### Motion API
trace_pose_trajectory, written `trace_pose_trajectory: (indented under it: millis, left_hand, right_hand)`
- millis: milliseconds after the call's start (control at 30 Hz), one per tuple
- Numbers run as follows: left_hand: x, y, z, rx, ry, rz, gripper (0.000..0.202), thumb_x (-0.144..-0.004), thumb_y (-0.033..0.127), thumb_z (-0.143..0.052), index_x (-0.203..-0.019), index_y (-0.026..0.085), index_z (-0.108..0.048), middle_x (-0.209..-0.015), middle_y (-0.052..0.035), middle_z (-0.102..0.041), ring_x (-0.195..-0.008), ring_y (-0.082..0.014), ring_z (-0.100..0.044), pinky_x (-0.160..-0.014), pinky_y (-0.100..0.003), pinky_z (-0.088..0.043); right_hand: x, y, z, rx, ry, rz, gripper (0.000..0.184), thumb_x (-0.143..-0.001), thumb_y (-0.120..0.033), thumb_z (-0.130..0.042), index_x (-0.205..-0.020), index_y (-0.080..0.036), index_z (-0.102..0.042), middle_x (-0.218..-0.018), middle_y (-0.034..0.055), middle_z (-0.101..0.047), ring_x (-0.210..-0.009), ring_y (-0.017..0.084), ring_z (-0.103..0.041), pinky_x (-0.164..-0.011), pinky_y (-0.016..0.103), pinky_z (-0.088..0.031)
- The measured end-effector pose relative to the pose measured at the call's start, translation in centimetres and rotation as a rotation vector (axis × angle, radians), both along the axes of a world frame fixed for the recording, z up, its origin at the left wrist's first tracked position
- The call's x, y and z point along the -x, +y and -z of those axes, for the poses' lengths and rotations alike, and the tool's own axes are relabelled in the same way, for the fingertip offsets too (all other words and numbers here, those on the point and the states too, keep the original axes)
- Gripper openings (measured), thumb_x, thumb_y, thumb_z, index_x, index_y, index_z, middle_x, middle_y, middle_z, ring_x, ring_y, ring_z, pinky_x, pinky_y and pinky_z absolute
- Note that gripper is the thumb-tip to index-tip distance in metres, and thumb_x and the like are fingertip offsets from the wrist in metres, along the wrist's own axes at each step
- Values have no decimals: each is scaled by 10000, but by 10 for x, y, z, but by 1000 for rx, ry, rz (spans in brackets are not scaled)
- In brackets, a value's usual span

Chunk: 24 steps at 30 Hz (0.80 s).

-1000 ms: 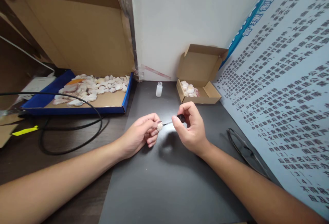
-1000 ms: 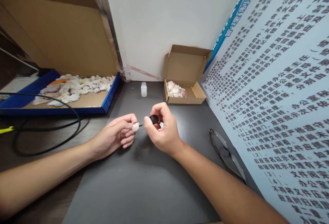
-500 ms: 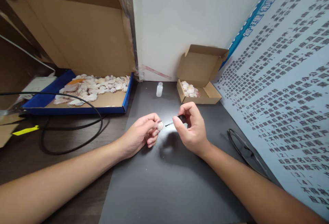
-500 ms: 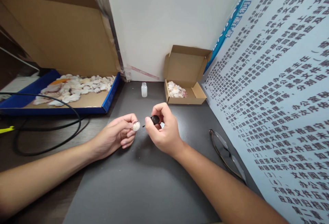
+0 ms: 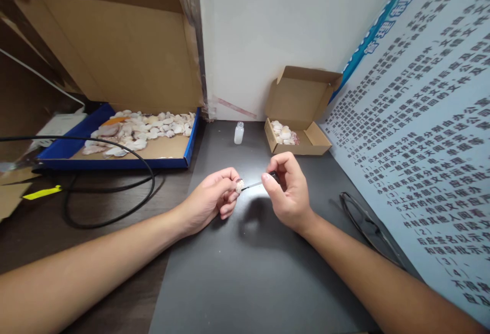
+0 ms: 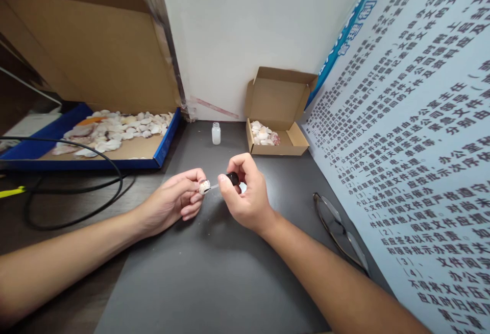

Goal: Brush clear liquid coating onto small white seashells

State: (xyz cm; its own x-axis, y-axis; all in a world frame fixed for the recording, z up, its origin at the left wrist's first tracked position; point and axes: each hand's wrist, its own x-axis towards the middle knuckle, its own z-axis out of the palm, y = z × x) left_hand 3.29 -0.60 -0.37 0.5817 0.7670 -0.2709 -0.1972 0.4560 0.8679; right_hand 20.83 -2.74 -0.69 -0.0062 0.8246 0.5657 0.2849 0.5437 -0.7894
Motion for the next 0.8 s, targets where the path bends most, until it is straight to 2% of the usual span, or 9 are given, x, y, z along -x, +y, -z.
trace_pose_trajectory:
  millis: [267,467,667,800]
  left_hand:
    - [0,0,0,-12,3,1,148,-786,226,-572,-784,185,-429,-543,82,-419,-377,-23,-333,-376,-145,-303]
    - [-1,0,0,-8,4,-1,130,-792,219,-558,-792,186,-433,-546,77,-427,-376,-26,-331,-371,-145,-292]
    - [-1,0,-1,-5,-4,8,124,-799,205,-549,-790,185,-427,-542,79,-413,-374,-27,-330,-374,-144,-293]
    - [-1,-1,-1,3,-2,9,112,-795,203,-542,-792,185,-432,-548,74,-421,-378,-30,-339,-377,-147,-295]
  right_hand:
    - [1,-1,-1,22,-47,57,186,-833,-183,-606,-846,-230,-427,-652,-68,-393,-503,83,-363,-452,219,-309]
    - [1,-1,0,6,-16,4,156,-864,-219,-589,-853,-231,-434,-640,-67,-399,-496,87,-372,-459,229,-314]
    - [1,-1,-2,16,-63,56,177,-815,-179,-599,-836,-229,-431,-647,-67,-400,-499,84,-359,-455,226,-309]
    - [-1,-1,-1,13,-35,8,145,-847,-206,-581,-852,-228,-438,-646,-65,-407,-497,86,-367,-457,226,-315]
